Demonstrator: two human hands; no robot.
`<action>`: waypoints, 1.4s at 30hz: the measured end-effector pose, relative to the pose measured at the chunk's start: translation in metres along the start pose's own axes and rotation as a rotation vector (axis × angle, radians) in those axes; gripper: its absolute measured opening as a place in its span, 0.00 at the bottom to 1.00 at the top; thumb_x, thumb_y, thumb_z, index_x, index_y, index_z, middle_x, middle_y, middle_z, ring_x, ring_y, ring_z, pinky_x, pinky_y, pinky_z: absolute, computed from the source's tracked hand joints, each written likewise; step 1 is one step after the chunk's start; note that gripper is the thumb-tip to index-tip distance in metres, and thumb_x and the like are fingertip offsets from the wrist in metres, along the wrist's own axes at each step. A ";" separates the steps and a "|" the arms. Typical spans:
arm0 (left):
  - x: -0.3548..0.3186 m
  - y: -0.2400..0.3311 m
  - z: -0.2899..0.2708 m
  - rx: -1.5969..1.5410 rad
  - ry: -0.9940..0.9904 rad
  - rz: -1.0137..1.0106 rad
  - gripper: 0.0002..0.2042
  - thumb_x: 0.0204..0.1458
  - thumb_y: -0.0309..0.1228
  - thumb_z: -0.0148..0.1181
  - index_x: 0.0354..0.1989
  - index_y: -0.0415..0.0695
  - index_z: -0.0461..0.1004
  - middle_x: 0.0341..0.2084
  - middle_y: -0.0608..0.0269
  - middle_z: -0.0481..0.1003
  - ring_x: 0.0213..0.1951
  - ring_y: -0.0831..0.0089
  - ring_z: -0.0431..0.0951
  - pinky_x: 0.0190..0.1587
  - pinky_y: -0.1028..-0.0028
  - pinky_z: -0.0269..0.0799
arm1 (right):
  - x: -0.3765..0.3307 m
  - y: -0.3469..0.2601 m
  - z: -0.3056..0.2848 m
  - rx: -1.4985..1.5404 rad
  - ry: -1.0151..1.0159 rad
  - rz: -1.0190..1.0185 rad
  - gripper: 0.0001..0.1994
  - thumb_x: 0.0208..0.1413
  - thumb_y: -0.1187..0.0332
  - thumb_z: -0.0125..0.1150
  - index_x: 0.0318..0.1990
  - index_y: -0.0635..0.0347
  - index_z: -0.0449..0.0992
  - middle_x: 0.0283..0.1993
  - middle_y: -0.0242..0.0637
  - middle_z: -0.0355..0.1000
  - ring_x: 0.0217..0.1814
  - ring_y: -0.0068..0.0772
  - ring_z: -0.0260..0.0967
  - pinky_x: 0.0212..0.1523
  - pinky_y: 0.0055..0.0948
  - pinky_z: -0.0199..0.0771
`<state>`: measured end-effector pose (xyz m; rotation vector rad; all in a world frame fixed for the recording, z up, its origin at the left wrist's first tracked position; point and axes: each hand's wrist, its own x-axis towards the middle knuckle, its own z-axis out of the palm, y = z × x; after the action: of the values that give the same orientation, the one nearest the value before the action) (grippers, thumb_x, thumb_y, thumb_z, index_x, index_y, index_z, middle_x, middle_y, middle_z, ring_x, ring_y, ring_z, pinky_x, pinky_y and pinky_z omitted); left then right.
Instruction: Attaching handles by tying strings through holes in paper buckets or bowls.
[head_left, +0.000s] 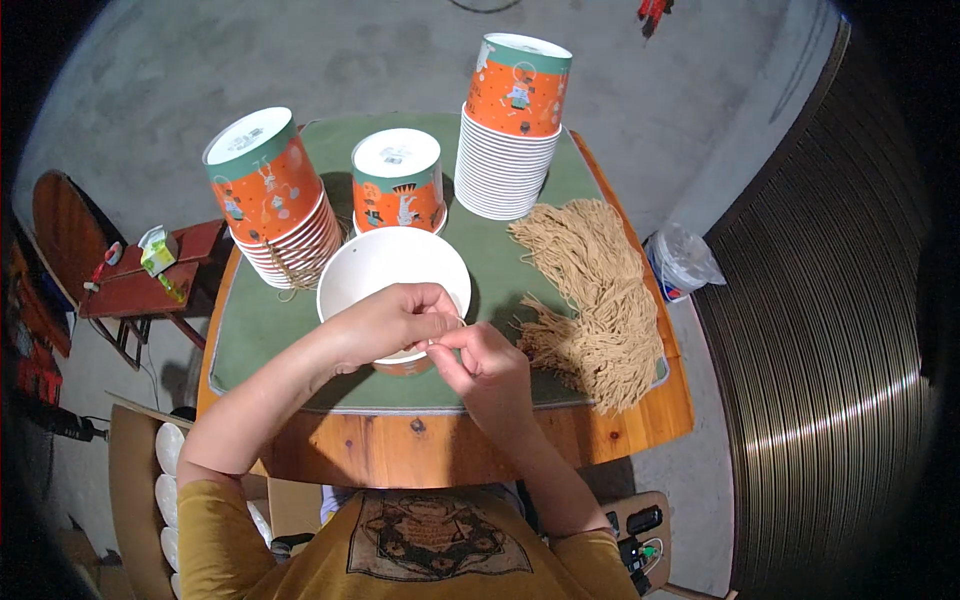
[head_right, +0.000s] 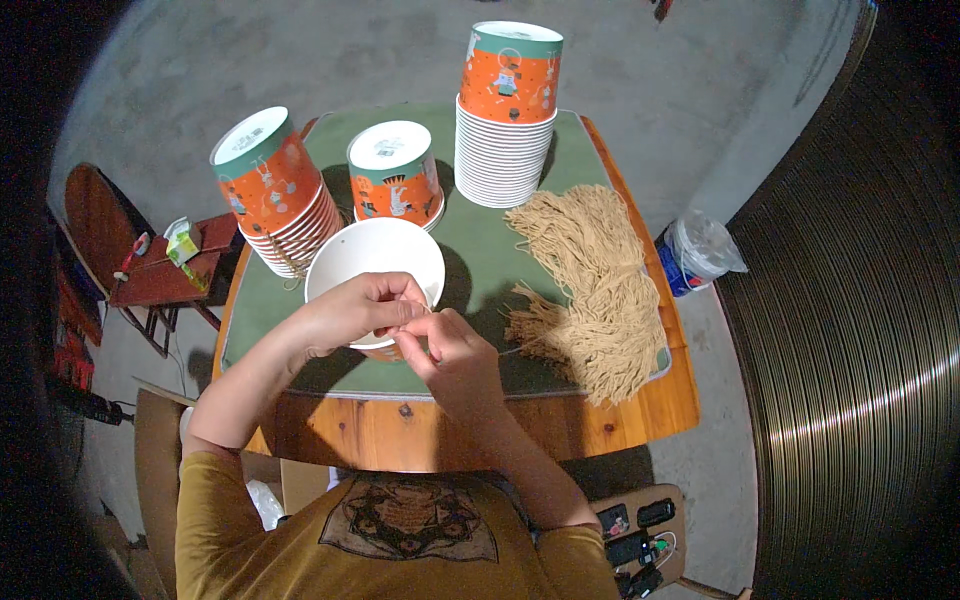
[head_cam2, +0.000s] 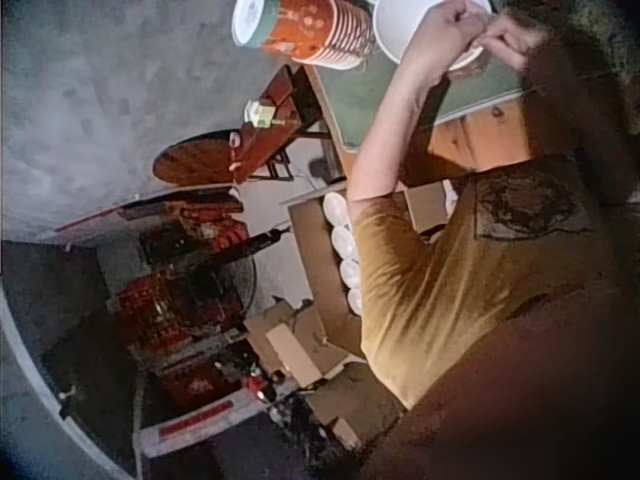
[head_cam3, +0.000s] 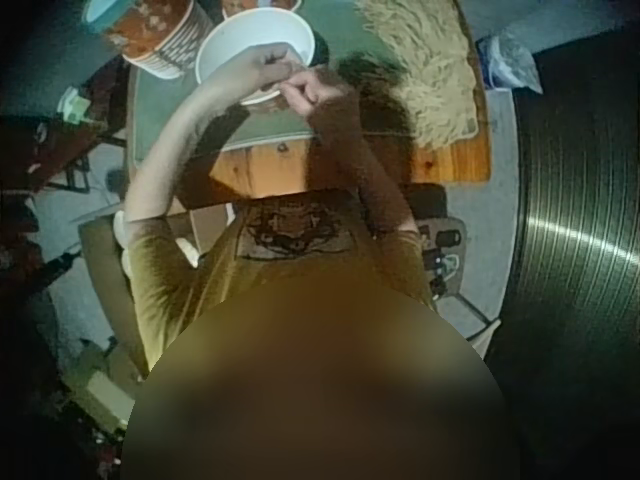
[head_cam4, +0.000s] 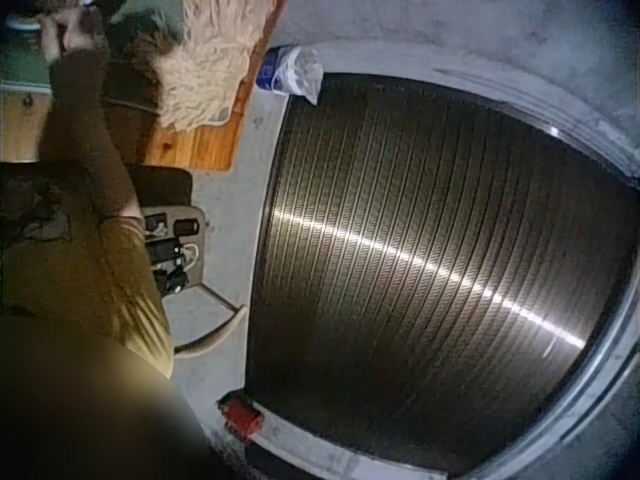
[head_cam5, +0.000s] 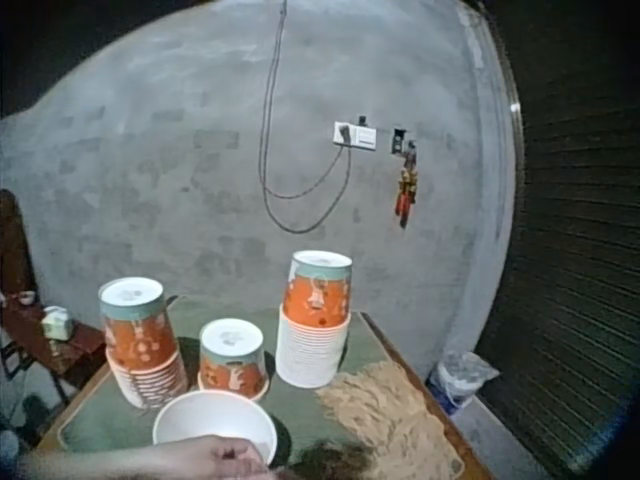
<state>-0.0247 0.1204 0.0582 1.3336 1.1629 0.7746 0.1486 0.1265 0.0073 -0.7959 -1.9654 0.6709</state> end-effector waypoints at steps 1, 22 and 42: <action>0.000 0.000 -0.002 0.000 0.003 0.000 0.04 0.58 0.27 0.54 0.37 0.40 0.72 0.29 0.71 0.73 0.30 0.85 0.70 0.34 0.82 0.66 | 0.001 0.000 0.001 -0.033 0.031 -0.072 0.07 0.49 0.69 0.66 0.31 0.56 0.73 0.26 0.32 0.67 0.25 0.32 0.70 0.26 0.30 0.71; -0.013 0.001 0.002 0.155 0.081 0.171 0.07 0.56 0.21 0.51 0.42 0.39 0.68 0.28 0.72 0.66 0.31 0.84 0.66 0.34 0.82 0.65 | -0.003 0.005 0.005 0.402 0.096 0.292 0.06 0.55 0.74 0.60 0.40 0.59 0.71 0.25 0.30 0.69 0.24 0.17 0.65 0.26 0.22 0.68; -0.022 -0.005 0.017 0.990 0.327 0.653 0.10 0.45 0.22 0.60 0.35 0.40 0.68 0.37 0.54 0.64 0.36 0.54 0.72 0.36 0.63 0.70 | -0.006 0.013 0.015 0.338 0.089 0.205 0.04 0.51 0.77 0.60 0.31 0.60 0.70 0.20 0.26 0.62 0.22 0.14 0.58 0.23 0.21 0.62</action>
<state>-0.0158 0.0931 0.0554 2.5652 1.4574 0.9315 0.1414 0.1282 -0.0122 -0.8066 -1.6448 1.0394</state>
